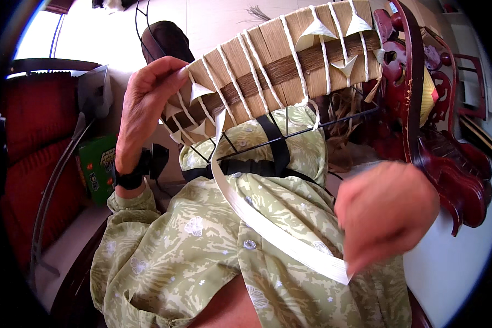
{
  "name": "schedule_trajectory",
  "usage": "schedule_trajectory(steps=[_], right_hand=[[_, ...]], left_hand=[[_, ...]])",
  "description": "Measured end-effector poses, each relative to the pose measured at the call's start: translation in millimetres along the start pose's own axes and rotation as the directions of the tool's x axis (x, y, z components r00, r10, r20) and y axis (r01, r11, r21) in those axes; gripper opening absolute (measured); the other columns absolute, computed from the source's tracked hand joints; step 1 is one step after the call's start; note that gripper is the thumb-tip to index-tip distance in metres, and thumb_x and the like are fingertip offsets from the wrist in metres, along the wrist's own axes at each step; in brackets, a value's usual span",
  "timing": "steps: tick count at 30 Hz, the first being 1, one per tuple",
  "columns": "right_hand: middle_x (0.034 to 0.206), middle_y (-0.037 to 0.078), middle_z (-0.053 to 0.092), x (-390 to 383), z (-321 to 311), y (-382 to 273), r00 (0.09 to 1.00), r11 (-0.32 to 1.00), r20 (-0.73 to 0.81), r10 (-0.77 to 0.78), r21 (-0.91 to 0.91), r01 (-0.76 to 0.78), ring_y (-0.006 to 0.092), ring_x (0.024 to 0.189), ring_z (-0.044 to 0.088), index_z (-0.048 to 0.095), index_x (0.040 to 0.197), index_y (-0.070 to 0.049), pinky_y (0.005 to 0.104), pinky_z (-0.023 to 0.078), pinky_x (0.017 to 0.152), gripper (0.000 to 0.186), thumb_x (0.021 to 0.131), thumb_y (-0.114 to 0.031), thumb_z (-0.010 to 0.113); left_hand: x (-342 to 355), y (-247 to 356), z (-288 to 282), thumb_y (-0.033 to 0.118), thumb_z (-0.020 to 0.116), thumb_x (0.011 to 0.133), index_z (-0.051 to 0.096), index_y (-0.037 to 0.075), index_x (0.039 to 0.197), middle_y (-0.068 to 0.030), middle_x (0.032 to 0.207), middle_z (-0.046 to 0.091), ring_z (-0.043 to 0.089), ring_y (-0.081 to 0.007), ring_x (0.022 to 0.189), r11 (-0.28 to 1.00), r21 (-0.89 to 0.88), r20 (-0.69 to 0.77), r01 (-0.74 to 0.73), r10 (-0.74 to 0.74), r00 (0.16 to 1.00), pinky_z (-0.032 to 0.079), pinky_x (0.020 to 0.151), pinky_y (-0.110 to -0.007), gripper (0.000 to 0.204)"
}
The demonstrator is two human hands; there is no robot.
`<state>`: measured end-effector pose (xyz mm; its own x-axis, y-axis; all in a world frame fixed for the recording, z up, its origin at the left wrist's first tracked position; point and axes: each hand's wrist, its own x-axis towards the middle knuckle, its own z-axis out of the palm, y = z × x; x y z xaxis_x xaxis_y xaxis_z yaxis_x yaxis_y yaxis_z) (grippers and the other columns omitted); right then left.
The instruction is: The person weaves white strips through a wooden frame with horizontal strings, folding and tucking the ends by hand to secure them.
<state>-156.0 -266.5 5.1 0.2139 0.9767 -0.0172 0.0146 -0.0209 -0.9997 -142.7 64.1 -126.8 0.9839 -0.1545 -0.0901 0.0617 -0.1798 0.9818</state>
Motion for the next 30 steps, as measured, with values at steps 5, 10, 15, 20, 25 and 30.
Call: schedule_trajectory(steps=[5,10,15,20,25,30], right_hand=[[0.073,0.004,0.070,53.0,49.8,33.1,0.500,0.874,-0.760,0.415,0.181,-0.450,0.0038,0.059,0.059,0.073,0.088,-0.001,0.0221,0.046,0.052,0.011,0.087,-0.010,0.078],[0.050,0.003,0.054,99.4,63.6,69.2,0.657,0.695,-0.711,0.252,-0.339,-0.634,0.0067,0.046,0.039,0.063,0.068,-0.001,0.0315,0.031,0.042,0.037,0.089,-0.028,0.079],[0.054,0.004,0.058,107.3,61.1,71.7,0.545,0.761,-0.779,0.311,-0.139,-0.633,0.0094,0.048,0.051,0.061,0.066,-0.002,0.0298,0.039,0.044,0.041,0.098,-0.027,0.066],[0.060,0.003,0.064,78.2,38.7,56.2,0.508,0.737,-0.535,0.675,0.477,-0.478,0.0073,0.053,0.062,0.063,0.072,-0.001,0.0244,0.043,0.046,0.039,0.102,-0.026,0.059],[0.063,0.004,0.065,71.4,30.7,56.6,0.548,0.748,-0.510,0.663,0.420,-0.515,0.0121,0.049,0.058,0.064,0.078,-0.002,0.0279,0.044,0.048,0.033,0.102,-0.023,0.058],[0.075,0.010,0.066,68.3,24.6,38.4,0.750,0.529,-0.659,0.056,-0.617,-0.582,0.0213,0.066,0.065,0.068,0.089,-0.002,0.0327,0.049,0.057,0.013,0.091,-0.015,0.072]], left_hand=[[-3.5,6.7,4.5,0.011,0.065,0.098,0.069,-0.004,0.101,0.0010,0.079,0.064,0.054,-0.0035,0.075,1.000,-0.013,-0.028,-0.016,0.016,0.999,0.044,0.066,-0.022,0.016],[4.1,17.0,3.3,0.011,0.066,0.097,0.069,-0.005,0.100,0.0014,0.077,0.064,0.052,-0.0037,0.073,1.000,0.009,-0.033,-0.003,0.003,0.999,0.043,0.063,-0.023,0.016],[-2.2,17.6,5.6,0.010,0.066,0.097,0.069,-0.005,0.099,0.0013,0.076,0.063,0.052,-0.0038,0.072,0.997,0.044,-0.059,-0.057,0.060,0.996,0.044,0.063,-0.023,0.015],[-9.2,3.9,8.5,0.009,0.066,0.097,0.069,-0.003,0.100,0.0004,0.075,0.063,0.052,-0.0042,0.072,0.997,0.003,-0.086,-0.082,0.082,0.993,0.045,0.065,-0.023,0.013],[-7.5,5.4,11.1,0.009,0.066,0.096,0.069,-0.004,0.100,-0.0010,0.073,0.063,0.051,-0.0045,0.070,0.997,0.014,-0.073,-0.076,0.077,0.994,0.045,0.063,-0.023,0.014],[-1.7,16.9,-4.0,0.011,0.066,0.098,0.070,-0.001,0.105,0.0014,0.089,0.070,0.060,-0.0036,0.082,0.994,0.105,0.078,0.036,-0.045,0.996,0.048,0.074,-0.020,0.015]])
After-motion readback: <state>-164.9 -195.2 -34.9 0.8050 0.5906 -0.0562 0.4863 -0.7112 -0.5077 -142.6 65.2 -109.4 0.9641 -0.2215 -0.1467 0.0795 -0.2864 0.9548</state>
